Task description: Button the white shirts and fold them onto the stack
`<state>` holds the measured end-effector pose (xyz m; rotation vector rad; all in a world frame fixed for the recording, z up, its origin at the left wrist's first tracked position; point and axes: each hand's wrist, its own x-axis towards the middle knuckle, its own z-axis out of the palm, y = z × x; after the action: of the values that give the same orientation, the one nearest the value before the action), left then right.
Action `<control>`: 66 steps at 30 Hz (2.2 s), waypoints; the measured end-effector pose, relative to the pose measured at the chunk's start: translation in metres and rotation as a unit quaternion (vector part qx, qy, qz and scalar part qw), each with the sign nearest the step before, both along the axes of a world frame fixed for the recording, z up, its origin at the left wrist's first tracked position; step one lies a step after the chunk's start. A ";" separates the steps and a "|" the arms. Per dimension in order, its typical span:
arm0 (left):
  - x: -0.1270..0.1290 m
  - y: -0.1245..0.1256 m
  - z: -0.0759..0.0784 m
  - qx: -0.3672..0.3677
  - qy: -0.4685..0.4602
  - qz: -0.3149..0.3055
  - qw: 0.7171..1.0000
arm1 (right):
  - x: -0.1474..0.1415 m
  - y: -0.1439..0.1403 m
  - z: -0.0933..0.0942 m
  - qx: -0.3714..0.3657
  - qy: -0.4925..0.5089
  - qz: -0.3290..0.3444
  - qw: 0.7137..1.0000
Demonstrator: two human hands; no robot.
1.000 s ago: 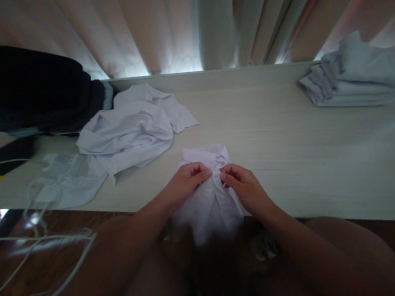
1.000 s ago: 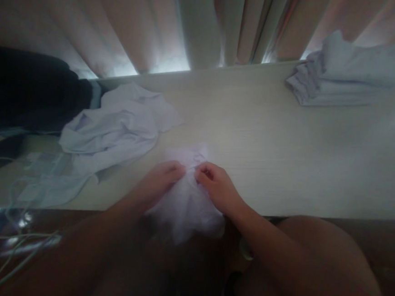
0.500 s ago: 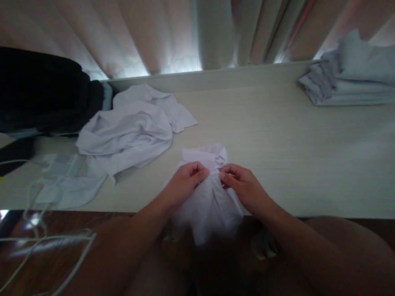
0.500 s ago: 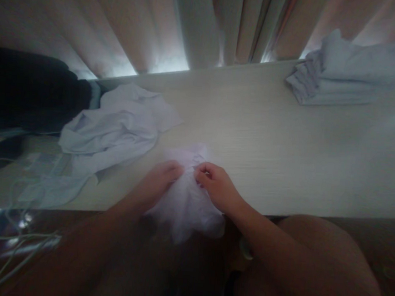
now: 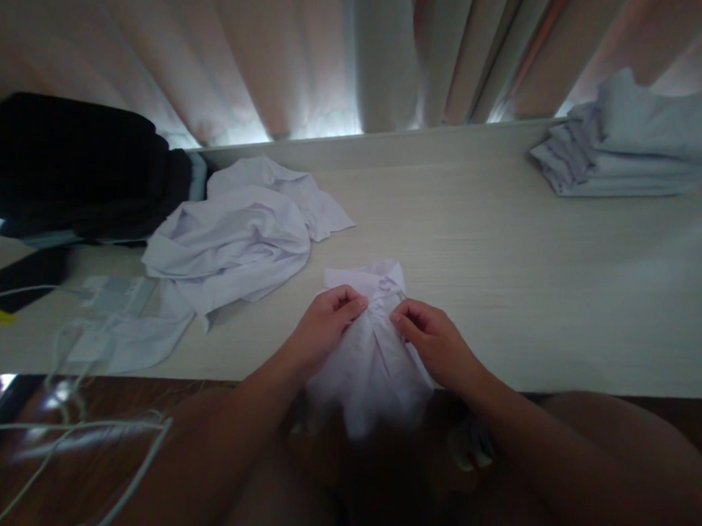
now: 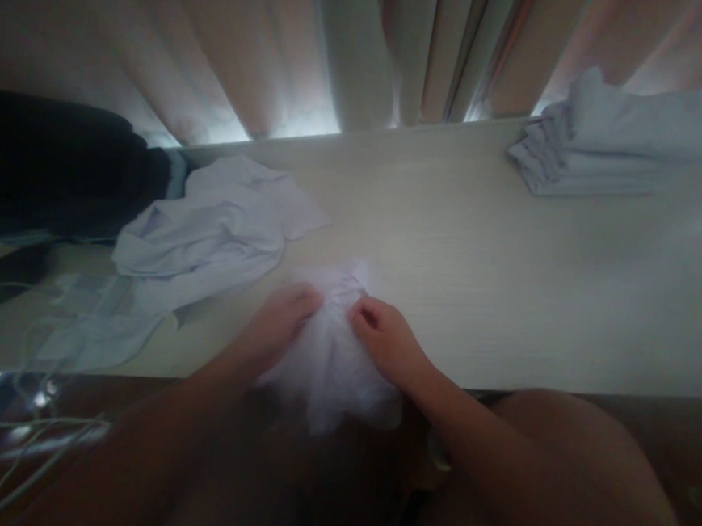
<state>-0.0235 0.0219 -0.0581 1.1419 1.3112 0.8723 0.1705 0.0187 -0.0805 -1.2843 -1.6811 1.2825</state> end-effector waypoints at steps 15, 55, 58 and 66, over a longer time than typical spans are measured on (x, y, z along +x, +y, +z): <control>-0.002 0.008 0.009 0.016 -0.002 0.049 0.999 | 0.002 -0.005 -0.006 -0.039 -0.098 0.070 0.992; -0.056 0.036 -0.013 0.057 0.362 -0.132 0.921 | 0.000 0.030 -0.013 0.209 -0.349 -0.110 0.907; -0.050 0.030 -0.007 0.037 0.278 -0.080 0.957 | -0.001 0.031 -0.018 0.163 -0.358 -0.089 0.915; -0.026 0.019 0.005 0.051 0.150 -0.008 0.987 | -0.003 0.039 -0.026 0.062 -0.313 -0.115 0.941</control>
<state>-0.0492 0.0409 -0.0528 1.4034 1.5118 0.7840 0.1673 0.0577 -0.1066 -1.8745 -1.9068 0.6451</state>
